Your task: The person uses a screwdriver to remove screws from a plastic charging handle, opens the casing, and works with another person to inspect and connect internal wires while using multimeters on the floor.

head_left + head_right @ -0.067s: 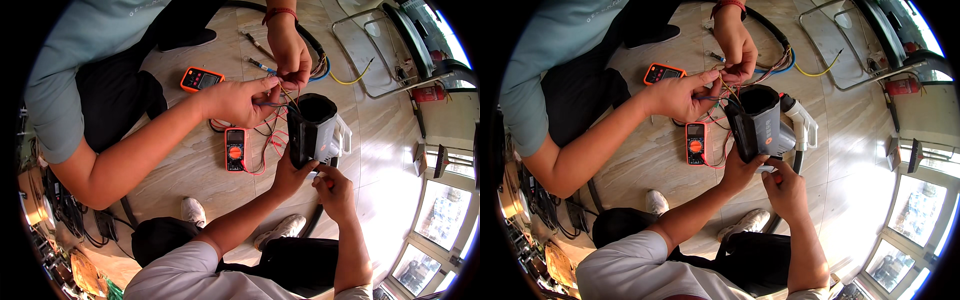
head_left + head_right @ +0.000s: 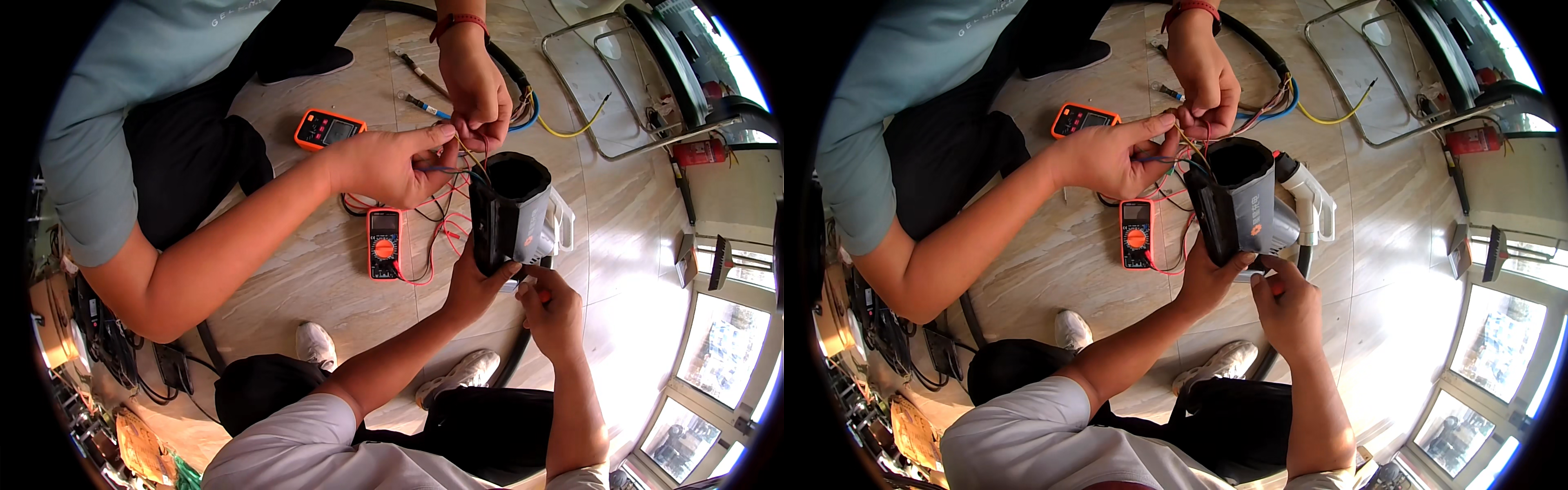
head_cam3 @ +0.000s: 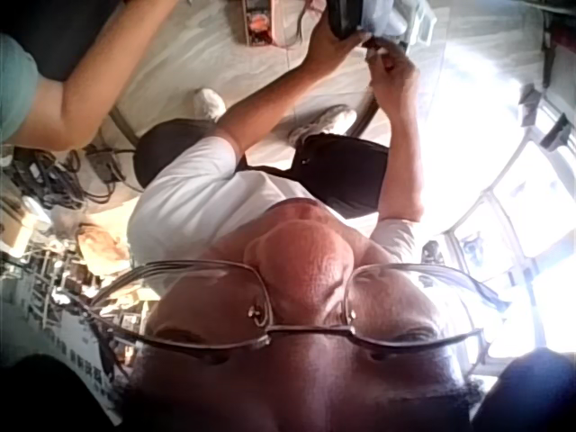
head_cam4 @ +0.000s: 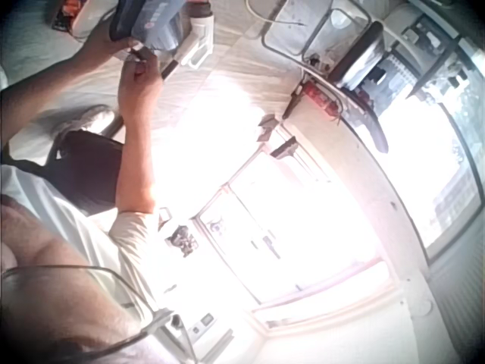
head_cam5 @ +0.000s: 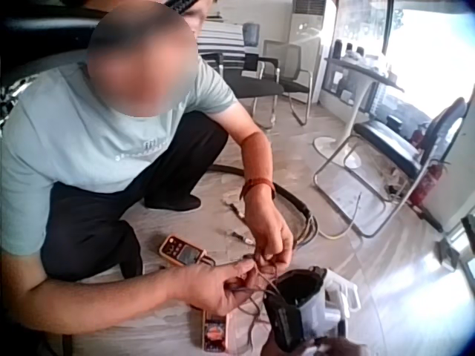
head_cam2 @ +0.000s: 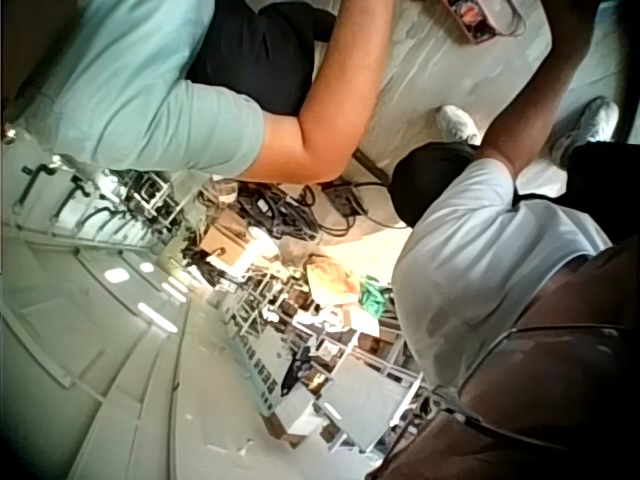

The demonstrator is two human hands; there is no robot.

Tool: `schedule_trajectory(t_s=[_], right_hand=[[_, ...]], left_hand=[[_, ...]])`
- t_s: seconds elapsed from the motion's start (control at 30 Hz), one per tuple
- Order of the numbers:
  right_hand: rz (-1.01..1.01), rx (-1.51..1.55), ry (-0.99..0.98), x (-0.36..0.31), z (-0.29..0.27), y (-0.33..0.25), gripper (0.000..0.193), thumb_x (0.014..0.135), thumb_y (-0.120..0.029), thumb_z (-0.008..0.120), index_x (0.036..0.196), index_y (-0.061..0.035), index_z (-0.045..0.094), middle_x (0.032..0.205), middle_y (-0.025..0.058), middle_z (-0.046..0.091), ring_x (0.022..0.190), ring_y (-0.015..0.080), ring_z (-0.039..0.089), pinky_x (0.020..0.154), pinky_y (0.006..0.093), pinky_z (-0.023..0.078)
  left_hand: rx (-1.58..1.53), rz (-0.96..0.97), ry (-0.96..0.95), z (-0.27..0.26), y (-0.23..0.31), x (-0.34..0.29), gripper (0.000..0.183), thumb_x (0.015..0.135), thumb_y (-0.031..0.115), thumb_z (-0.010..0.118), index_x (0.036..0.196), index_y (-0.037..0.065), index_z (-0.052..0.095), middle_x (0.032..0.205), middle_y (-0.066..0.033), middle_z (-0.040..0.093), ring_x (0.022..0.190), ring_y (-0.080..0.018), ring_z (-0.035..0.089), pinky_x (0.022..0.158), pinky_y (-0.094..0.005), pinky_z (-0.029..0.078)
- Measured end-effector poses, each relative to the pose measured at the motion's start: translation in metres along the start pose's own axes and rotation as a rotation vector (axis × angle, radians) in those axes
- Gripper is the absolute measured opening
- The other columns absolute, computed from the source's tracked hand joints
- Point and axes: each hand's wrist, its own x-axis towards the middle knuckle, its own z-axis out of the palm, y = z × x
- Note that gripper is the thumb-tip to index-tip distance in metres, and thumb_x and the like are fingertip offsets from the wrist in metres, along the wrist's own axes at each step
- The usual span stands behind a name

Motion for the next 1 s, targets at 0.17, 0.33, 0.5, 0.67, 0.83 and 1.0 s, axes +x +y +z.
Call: schedule_trajectory(t_s=[0.17, 0.33, 0.5, 0.67, 0.83, 1.0], right_hand=[[0.018, -0.020, 0.055, 0.002, -0.003, 0.000, 0.028, 0.088, -0.016, 0.068, 0.111, -0.0007, 0.067, 0.063, 0.0103, 0.064, 0.058, 0.0197, 0.063, 0.060, 0.0316, 0.049], [0.052, 0.005, 0.032, 0.002, -0.003, -0.002, 0.028, 0.089, -0.017, 0.068, 0.111, -0.0002, 0.067, 0.061, 0.0088, 0.061, 0.055, 0.0160, 0.060, 0.058, 0.0307, 0.048], [0.075, 0.021, 0.024, 0.000, -0.004, -0.006, 0.029, 0.089, -0.017, 0.068, 0.112, 0.0003, 0.067, 0.060, 0.0083, 0.061, 0.054, 0.0153, 0.059, 0.057, 0.0302, 0.047], [0.074, 0.027, 0.014, 0.000, -0.004, -0.006, 0.028, 0.090, -0.017, 0.067, 0.112, 0.0001, 0.067, 0.060, 0.0081, 0.061, 0.052, 0.0155, 0.059, 0.057, 0.0304, 0.047], [0.075, 0.023, 0.013, 0.000, -0.004, -0.006, 0.029, 0.090, -0.017, 0.067, 0.113, 0.0004, 0.066, 0.059, 0.0074, 0.061, 0.052, 0.0144, 0.059, 0.055, 0.0301, 0.047], [0.093, 0.024, -0.004, 0.000, -0.004, -0.010, 0.030, 0.091, -0.017, 0.066, 0.114, 0.0007, 0.066, 0.059, 0.0065, 0.061, 0.051, 0.0126, 0.058, 0.055, 0.0292, 0.046]], left_hand=[[0.015, 0.009, -0.006, -0.002, -0.001, 0.001, 0.060, 0.083, 0.017, 0.078, 0.130, -0.001, 0.044, 0.106, -0.0138, 0.067, 0.097, -0.0220, 0.066, 0.086, -0.0341, 0.051], [0.035, 0.010, 0.003, -0.002, 0.002, 0.002, 0.059, 0.083, 0.017, 0.078, 0.129, -0.001, 0.045, 0.106, -0.0134, 0.067, 0.097, -0.0218, 0.065, 0.086, -0.0340, 0.050], [0.004, -0.030, -0.006, -0.002, 0.000, 0.001, 0.060, 0.084, 0.018, 0.078, 0.130, 0.000, 0.045, 0.104, -0.0122, 0.067, 0.094, -0.0203, 0.065, 0.084, -0.0333, 0.050], [-0.026, -0.066, -0.004, -0.002, -0.004, 0.000, 0.060, 0.084, 0.019, 0.078, 0.130, 0.000, 0.045, 0.104, -0.0115, 0.067, 0.094, -0.0194, 0.065, 0.083, -0.0329, 0.051], [-0.004, -0.078, -0.017, -0.003, -0.003, 0.002, 0.060, 0.084, 0.020, 0.078, 0.129, -0.001, 0.045, 0.103, -0.0113, 0.068, 0.094, -0.0195, 0.065, 0.083, -0.0329, 0.051], [-0.027, -0.100, -0.013, -0.004, -0.002, 0.001, 0.059, 0.084, 0.020, 0.078, 0.128, -0.001, 0.045, 0.103, -0.0116, 0.068, 0.093, -0.0199, 0.065, 0.084, -0.0331, 0.051]])
